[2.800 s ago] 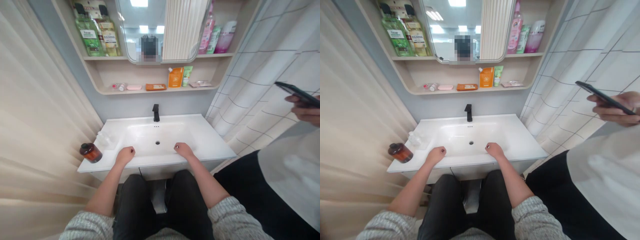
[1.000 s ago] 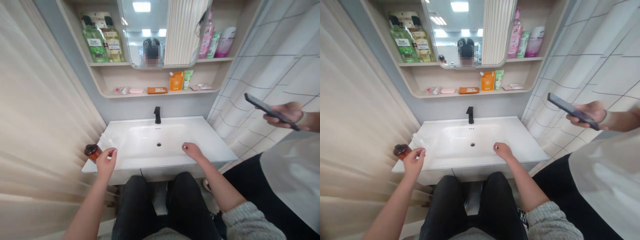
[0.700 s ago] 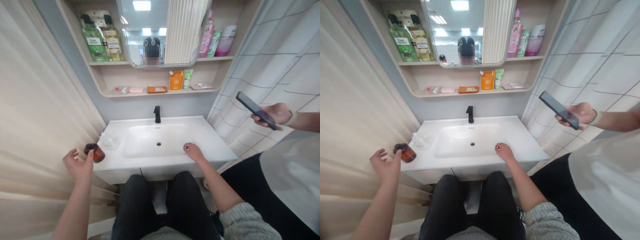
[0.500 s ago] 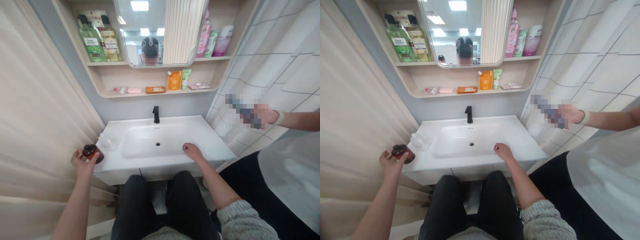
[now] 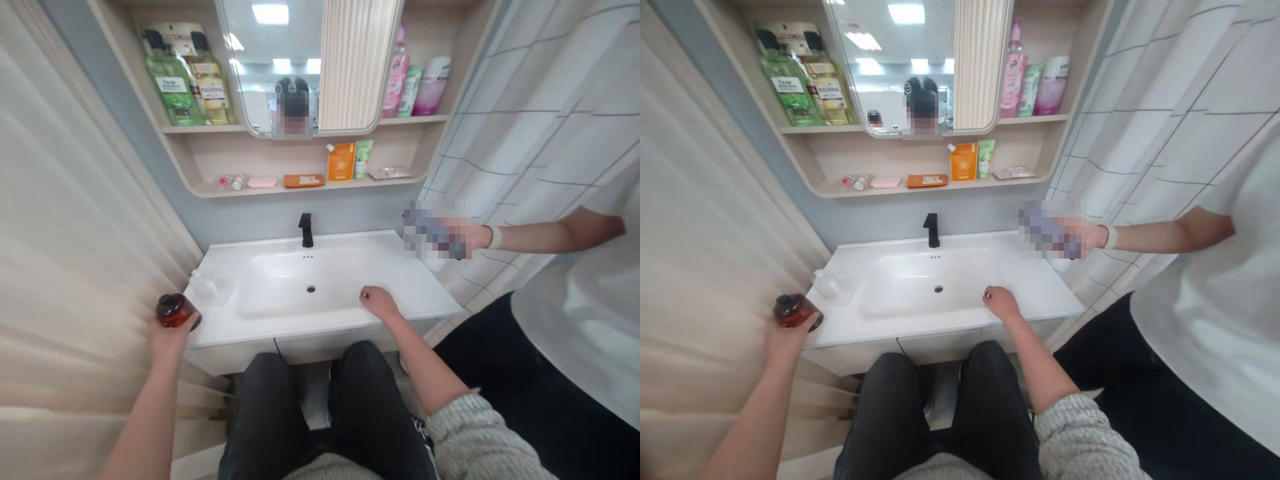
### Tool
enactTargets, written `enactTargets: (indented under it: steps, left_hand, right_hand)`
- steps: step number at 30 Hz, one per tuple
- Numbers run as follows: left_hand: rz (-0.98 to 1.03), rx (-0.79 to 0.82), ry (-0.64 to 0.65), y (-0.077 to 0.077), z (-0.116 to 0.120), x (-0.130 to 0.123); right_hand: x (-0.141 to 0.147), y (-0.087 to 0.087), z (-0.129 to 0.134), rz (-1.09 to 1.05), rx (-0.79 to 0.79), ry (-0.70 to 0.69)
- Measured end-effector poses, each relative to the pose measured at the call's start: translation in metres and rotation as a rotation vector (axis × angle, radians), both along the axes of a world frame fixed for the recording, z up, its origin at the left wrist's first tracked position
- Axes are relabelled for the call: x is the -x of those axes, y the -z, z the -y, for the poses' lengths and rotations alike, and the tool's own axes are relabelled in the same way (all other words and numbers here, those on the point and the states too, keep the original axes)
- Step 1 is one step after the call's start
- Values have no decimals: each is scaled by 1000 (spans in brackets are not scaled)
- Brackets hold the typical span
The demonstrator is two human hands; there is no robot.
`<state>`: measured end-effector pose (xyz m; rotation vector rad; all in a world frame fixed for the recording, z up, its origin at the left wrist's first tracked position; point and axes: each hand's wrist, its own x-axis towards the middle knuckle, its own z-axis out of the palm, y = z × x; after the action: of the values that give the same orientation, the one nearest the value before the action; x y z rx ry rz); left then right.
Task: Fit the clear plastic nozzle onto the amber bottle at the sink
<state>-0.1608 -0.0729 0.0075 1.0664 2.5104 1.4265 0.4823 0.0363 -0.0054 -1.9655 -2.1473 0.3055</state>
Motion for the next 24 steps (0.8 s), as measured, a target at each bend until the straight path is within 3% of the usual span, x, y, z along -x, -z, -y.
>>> enactTargets:
  steps: [3,8,14,18,21,24]
  left_hand:
    - [55,47,-79,-1,10,-8]
    - [-8,36,-45,-4,24,-46]
    - [-57,-14,217,-14,16,-102]
    - [-12,-58,414,-16,-4,-139]
    - [80,-81,568,-17,-20,-174]
    - [140,-50,682,-23,-33,-215]
  right_hand:
    - [0,1,0,4,-9,-10]
    - [2,-1,1,11,-7,-4]
    - [2,-2,2,2,-4,-9]
    - [7,-8,9,-103,-129,-90]
    - [30,-17,18,-298,-225,-199]
    - [73,-27,27,-572,-199,-366]
